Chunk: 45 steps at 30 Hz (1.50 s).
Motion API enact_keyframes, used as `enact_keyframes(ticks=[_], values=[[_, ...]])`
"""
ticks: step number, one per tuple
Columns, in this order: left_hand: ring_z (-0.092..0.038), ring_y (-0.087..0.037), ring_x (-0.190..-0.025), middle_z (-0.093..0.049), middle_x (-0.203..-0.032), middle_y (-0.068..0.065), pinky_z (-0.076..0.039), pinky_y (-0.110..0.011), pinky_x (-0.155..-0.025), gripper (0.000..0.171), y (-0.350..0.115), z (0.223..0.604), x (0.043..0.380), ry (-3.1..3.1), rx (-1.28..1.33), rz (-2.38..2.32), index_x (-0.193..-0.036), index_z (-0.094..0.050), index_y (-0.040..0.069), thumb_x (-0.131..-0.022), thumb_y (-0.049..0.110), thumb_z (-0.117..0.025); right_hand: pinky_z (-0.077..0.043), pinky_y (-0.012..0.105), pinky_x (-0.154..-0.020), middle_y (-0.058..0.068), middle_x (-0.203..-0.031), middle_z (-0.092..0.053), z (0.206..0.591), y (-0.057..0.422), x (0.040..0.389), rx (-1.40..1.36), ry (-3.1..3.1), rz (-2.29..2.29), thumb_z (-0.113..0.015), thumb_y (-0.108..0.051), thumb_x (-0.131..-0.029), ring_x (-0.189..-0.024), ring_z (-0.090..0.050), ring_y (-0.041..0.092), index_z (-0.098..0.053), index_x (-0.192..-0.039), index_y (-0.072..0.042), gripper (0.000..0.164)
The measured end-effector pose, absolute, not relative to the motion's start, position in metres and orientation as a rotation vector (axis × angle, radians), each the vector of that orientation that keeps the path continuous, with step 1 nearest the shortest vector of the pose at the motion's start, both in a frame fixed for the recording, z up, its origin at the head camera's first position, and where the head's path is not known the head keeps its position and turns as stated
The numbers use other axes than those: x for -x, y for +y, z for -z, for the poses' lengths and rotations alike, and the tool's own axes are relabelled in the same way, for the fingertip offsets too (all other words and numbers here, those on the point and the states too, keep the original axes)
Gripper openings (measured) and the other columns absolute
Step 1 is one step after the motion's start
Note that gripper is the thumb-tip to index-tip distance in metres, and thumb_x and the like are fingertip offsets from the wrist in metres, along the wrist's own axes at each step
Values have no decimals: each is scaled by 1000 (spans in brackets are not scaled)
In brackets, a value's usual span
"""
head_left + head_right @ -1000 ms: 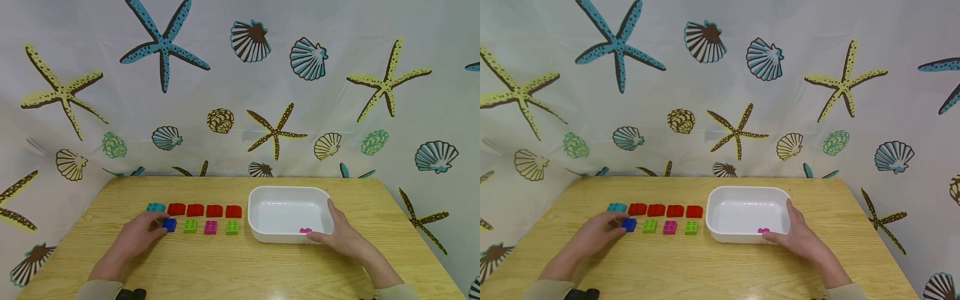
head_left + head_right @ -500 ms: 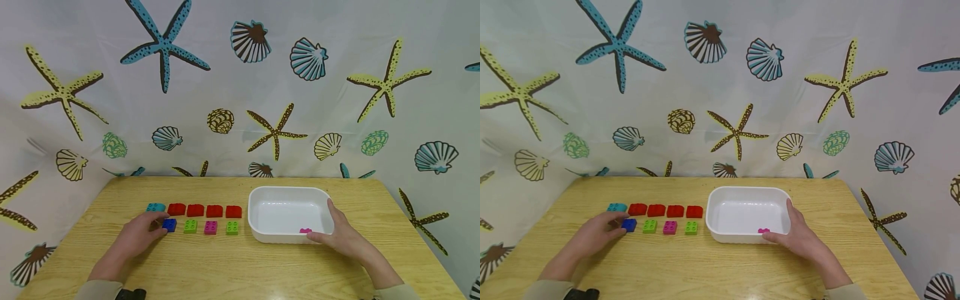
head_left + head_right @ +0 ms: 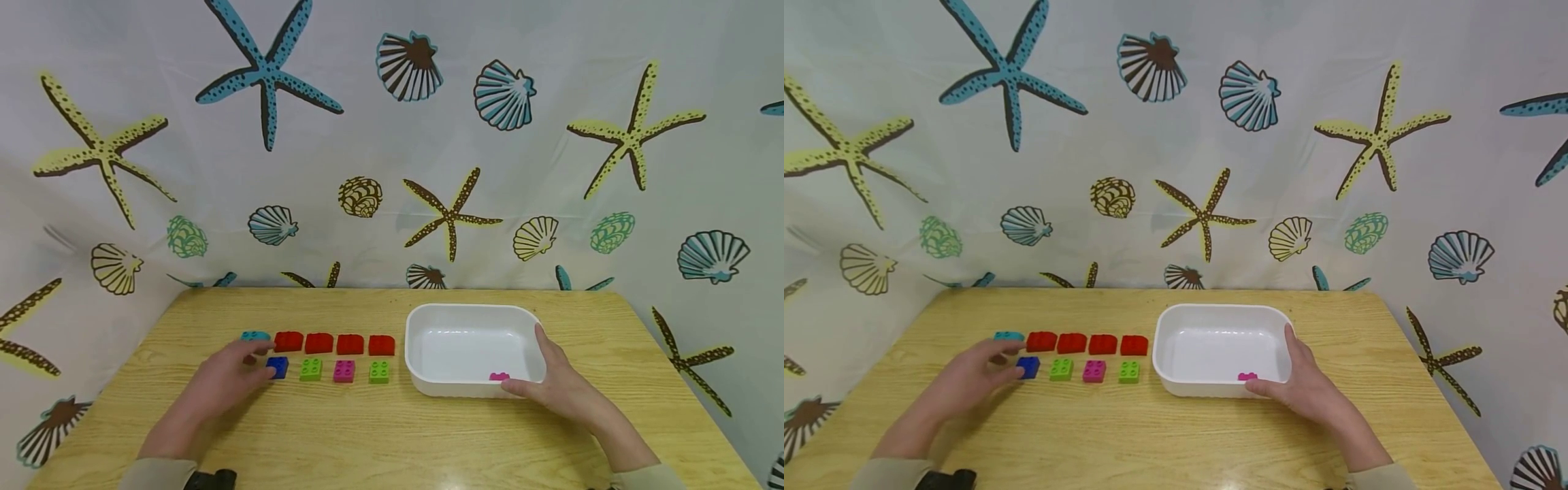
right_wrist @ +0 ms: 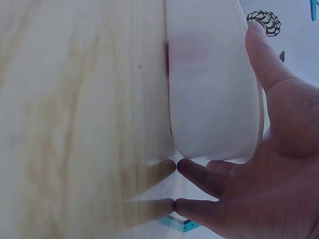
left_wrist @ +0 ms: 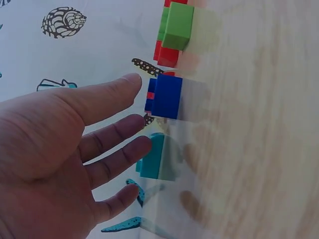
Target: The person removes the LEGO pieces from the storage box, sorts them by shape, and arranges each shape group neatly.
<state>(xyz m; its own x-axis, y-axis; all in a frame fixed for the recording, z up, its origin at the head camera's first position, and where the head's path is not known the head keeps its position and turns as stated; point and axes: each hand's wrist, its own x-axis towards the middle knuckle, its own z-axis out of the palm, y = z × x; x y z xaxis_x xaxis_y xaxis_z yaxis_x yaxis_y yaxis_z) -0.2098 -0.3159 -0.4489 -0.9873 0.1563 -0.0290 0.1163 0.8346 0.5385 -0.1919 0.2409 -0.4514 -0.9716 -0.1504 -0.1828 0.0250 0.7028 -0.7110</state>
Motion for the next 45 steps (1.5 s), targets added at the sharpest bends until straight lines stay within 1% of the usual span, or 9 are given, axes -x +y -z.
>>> enact_keyframes(ticks=[3,7,10,13,18,25,30,39,45], values=[[-62,-50,-132,-63,-149,-27,-54,-67,-105,51,-313,445,209,2961,-264,-855,-149,-65,-1,-105,22,-79,-26,79,-122,35,-177,-3,451,241,192,100,2678,1133,-88,-60,-90,-158,-18,61,12,-174,-4,142],[-57,-51,-138,-60,-153,-27,-49,-71,-110,54,-301,438,211,3003,-313,-854,-152,-63,1,-106,26,-78,-25,79,-122,36,-177,-3,450,242,192,108,2668,1145,-88,-56,-92,-159,-18,61,13,-174,-4,140],[-54,-51,-142,-60,-154,-26,-46,-71,-113,54,-288,430,212,3049,-367,-845,-152,-63,3,-105,25,-79,-24,79,-122,36,-177,-2,449,242,192,115,2658,1159,-88,-55,-93,-159,-17,61,15,-173,-4,140],[-52,-51,-145,-60,-154,-26,-44,-71,-116,54,-273,421,213,3068,-453,-871,-152,-63,2,-104,21,-80,-25,79,-122,35,-178,-2,449,242,193,123,2651,1177,-88,-54,-92,-159,-17,60,17,-173,-4,141],[-43,-52,-153,-51,-164,-25,-39,-70,-121,59,-245,409,216,3024,-527,-939,-158,-57,3,-105,19,-78,-26,79,-122,34,-178,-2,450,242,195,123,2640,1209,-89,-53,-92,-159,-17,59,16,-173,-4,142],[-41,-49,-156,-47,-169,-22,-41,-66,-121,65,-210,405,224,3005,-625,-925,-163,-52,5,-105,18,-79,-23,79,-122,33,-179,0,449,242,196,98,2619,1235,-90,-51,-91,-160,-14,59,18,-173,-6,143],[-40,-45,-158,-46,-171,-18,-42,-63,-121,70,-183,403,228,2988,-685,-922,-166,-50,9,-104,19,-80,-24,79,-122,32,-179,0,450,242,196,84,2619,1231,-90,-51,-91,-161,-14,59,17,-173,-7,142],[-33,-40,-163,-42,-174,-12,-34,-65,-126,74,-146,401,233,2989,-795,-906,-168,-49,13,-103,27,-82,-24,79,-122,33,-179,-2,449,242,195,95,2618,1240,-90,-51,-91,-160,-15,59,17,-173,-6,142],[-32,-39,-163,-41,-175,-12,-32,-62,-128,75,-122,401,235,2934,-892,-972,-169,-47,13,-104,28,-81,-25,78,-122,33,-179,-3,450,243,194,113,2620,1245,-90,-51,-91,-160,-17,59,16,-173,-5,142]])
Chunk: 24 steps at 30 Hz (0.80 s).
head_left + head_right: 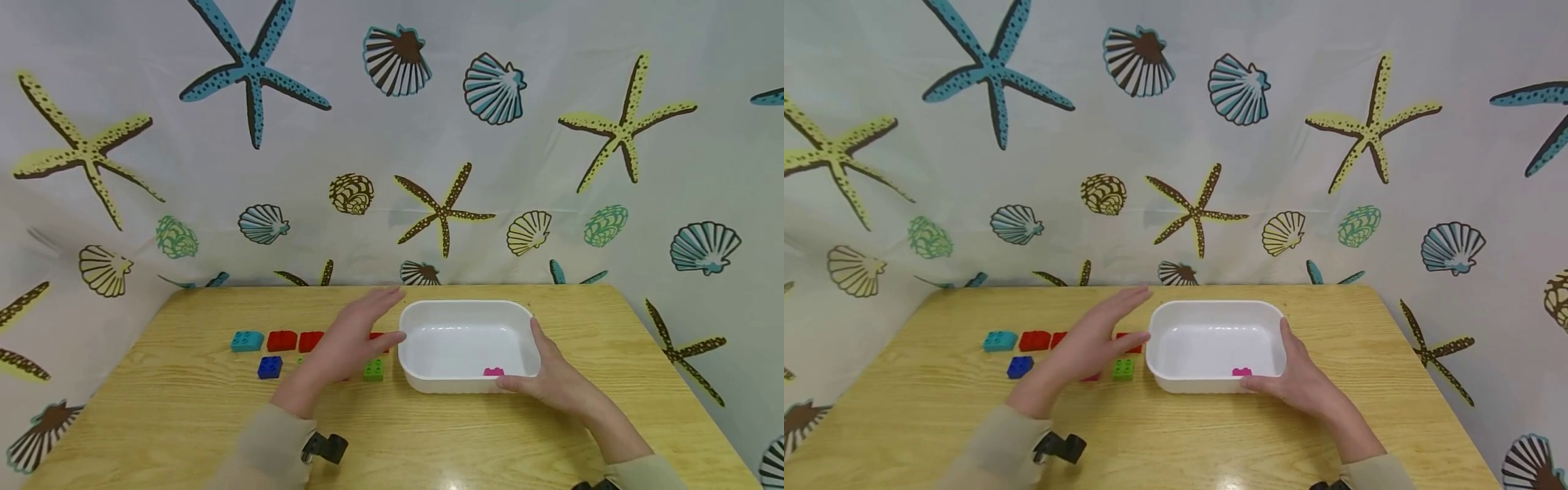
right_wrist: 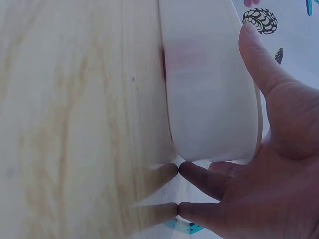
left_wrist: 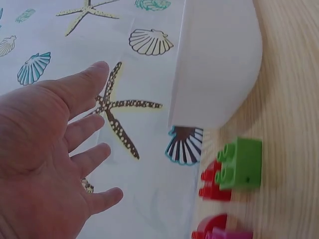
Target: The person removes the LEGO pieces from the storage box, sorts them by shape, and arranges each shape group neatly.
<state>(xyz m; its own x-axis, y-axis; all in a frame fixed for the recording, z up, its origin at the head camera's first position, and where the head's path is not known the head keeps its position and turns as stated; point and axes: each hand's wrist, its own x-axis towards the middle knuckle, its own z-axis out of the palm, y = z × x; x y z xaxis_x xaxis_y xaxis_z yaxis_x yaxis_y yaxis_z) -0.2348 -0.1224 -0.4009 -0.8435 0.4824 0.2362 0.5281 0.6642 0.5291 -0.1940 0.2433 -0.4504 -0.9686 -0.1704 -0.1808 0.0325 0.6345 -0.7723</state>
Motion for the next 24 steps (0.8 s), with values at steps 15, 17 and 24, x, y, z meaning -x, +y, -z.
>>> enact_keyframes(ticks=[15,17,24], values=[[-34,-31,-163,-44,-173,-6,-30,-54,-131,73,-56,406,242,-2813,1017,959,-169,-46,16,-105,25,-79,-30,76,-122,33,-178,-8,452,244,193,120,2624,1262,-90,-49,-92,-156,-26,57,15,-174,-4,140],[-35,-30,-163,-44,-173,-5,-31,-52,-131,73,-49,407,244,-2824,1043,981,-170,-46,17,-105,24,-79,-30,76,-122,33,-178,-8,452,244,193,121,2626,1261,-90,-49,-92,-156,-27,57,14,-174,-4,140],[-39,-27,-161,-44,-174,-5,-32,-47,-131,73,-32,413,250,-2850,1174,1018,-169,-47,17,-104,20,-80,-30,77,-122,32,-178,-8,451,244,193,128,2632,1255,-90,-52,-91,-156,-27,57,14,-174,-4,141]])
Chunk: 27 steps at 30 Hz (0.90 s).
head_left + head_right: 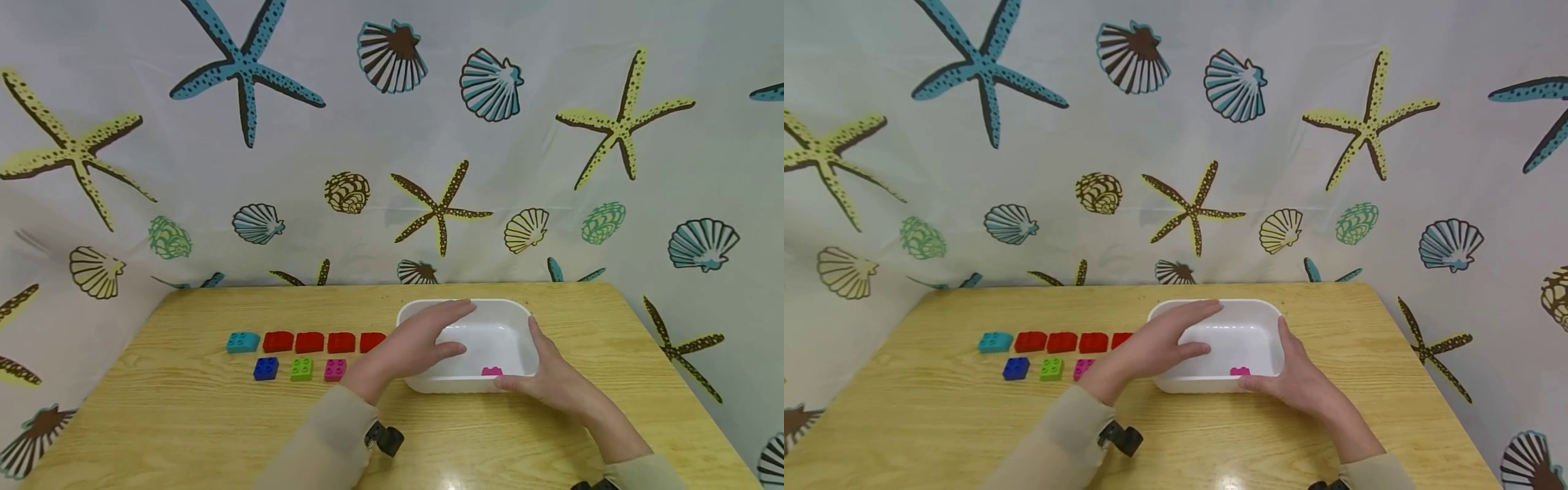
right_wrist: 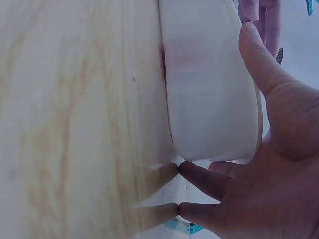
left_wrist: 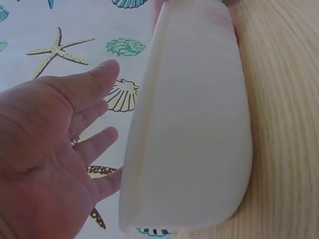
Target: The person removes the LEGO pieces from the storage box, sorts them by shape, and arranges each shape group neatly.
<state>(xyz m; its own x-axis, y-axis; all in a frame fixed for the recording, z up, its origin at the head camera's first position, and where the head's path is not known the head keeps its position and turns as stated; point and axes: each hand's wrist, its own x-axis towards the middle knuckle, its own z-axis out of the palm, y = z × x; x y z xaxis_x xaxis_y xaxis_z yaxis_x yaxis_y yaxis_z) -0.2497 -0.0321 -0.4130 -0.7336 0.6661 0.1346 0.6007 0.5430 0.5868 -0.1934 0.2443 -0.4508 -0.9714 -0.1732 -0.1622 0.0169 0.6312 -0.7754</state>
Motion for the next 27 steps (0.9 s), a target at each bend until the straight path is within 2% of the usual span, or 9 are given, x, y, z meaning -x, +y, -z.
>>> enact_keyframes(ticks=[5,13,22,27], values=[[-41,-24,-160,-48,-171,-3,-32,-44,-131,69,-22,417,253,2621,-1137,-865,-167,-50,15,-104,20,-79,-29,77,-122,32,-178,-8,451,245,192,139,2625,1263,-90,-53,-90,-156,-27,56,14,-174,-5,142],[-44,-16,-157,-51,-168,5,-35,-37,-129,65,-10,426,261,2518,-1125,-819,-165,-55,22,-105,22,-79,-32,76,-122,30,-179,-8,451,245,192,134,2623,1262,-90,-54,-90,-155,-29,56,14,-174,-6,142],[-47,-13,-154,-54,-165,10,-38,-38,-127,61,-3,430,268,2398,-1083,-819,-162,-59,28,-105,22,-80,-30,77,-122,33,-178,-7,450,246,194,166,2649,1232,-90,-55,-90,-157,-25,58,15,-173,-3,143],[-51,-14,-151,-56,-163,10,-39,-35,-126,56,1,434,269,2357,-1088,-799,-160,-61,27,-107,24,-77,-30,76,-123,32,-178,-8,451,245,192,177,2648,1253,-91,-53,-89,-157,-25,57,13,-174,-3,144]])
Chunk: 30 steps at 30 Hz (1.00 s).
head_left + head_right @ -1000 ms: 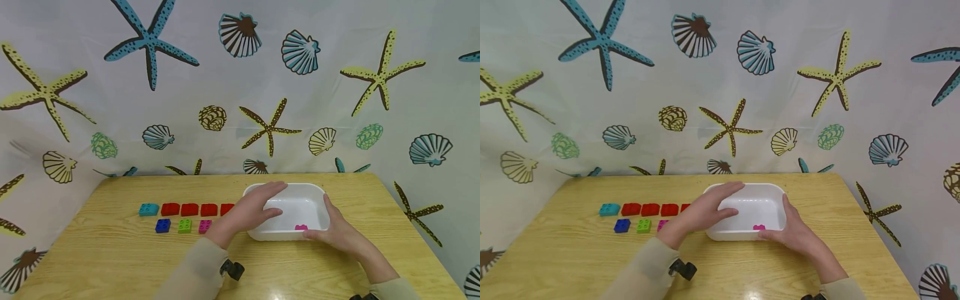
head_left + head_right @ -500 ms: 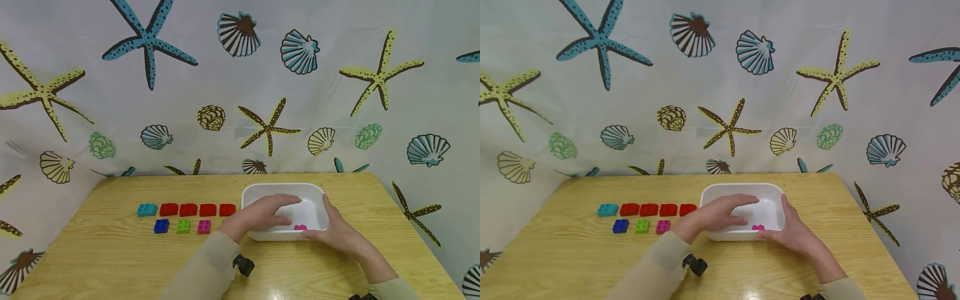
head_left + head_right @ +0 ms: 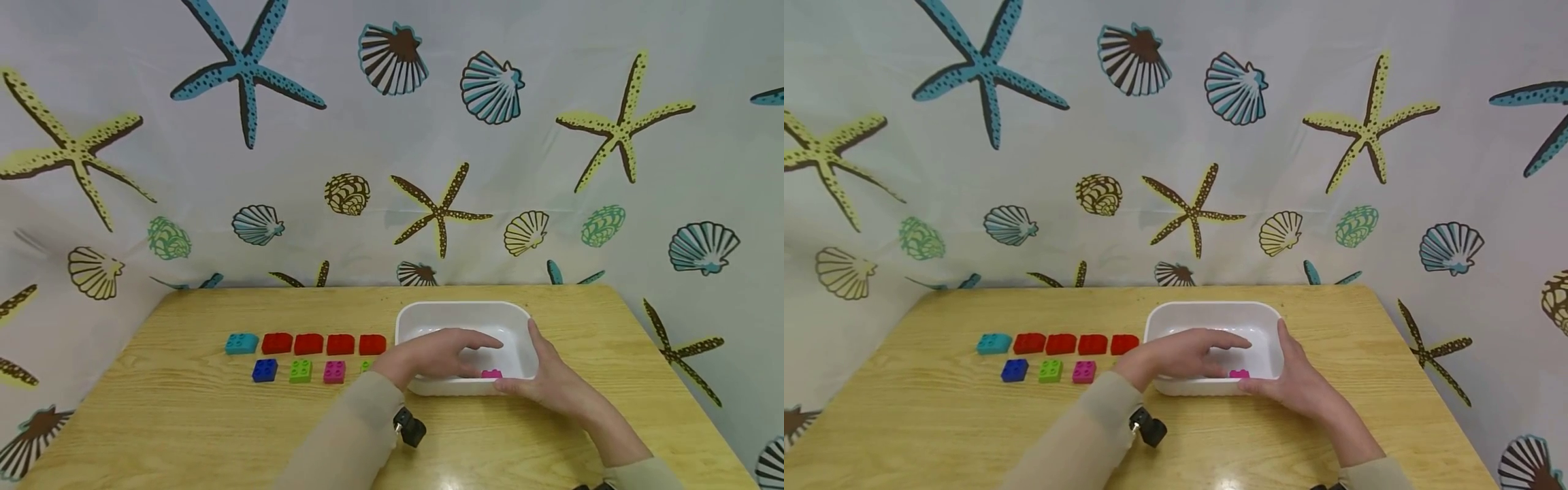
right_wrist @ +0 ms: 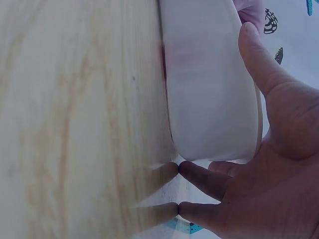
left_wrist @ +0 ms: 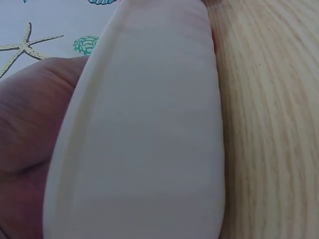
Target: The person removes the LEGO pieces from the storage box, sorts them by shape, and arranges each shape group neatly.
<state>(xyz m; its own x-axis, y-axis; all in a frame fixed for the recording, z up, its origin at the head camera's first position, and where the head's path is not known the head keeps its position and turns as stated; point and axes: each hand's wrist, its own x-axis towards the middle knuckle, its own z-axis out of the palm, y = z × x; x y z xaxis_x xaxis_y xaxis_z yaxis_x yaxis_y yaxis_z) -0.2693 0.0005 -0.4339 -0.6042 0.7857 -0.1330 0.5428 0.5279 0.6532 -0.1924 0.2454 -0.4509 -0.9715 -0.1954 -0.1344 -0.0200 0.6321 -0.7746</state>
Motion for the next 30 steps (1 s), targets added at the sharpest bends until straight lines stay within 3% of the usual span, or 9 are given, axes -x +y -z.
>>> enact_keyframes(ticks=[4,12,20,30], values=[[-54,-13,-148,-58,-161,11,-39,-33,-125,52,3,438,271,2354,-1110,-768,-159,-62,29,-109,27,-74,-28,77,-123,31,-179,-8,451,245,191,179,2640,1265,-92,-53,-89,-158,-23,56,13,-174,-3,143],[-57,-10,-143,-62,-158,6,-40,-31,-124,48,8,444,275,2304,-1162,-753,-157,-65,29,-110,18,-71,-28,76,-123,31,-179,-7,451,244,192,176,2638,1253,-90,-55,-89,-158,-24,56,13,-174,-4,143],[-56,-6,-141,-64,-154,12,-39,-33,-125,42,11,448,279,2248,-1128,-760,-149,-73,29,-109,16,-72,-22,78,-124,32,-179,-4,452,246,192,162,2624,1252,-91,-57,-88,-160,-18,57,14,-174,-5,145],[-59,-4,-135,-70,-145,16,-41,-32,-123,36,13,451,280,2272,-1125,-742,-140,-79,29,-107,15,-74,-24,78,-124,33,-179,-4,452,247,193,165,2638,1226,-89,-58,-89,-159,-19,59,15,-174,-5,145]])
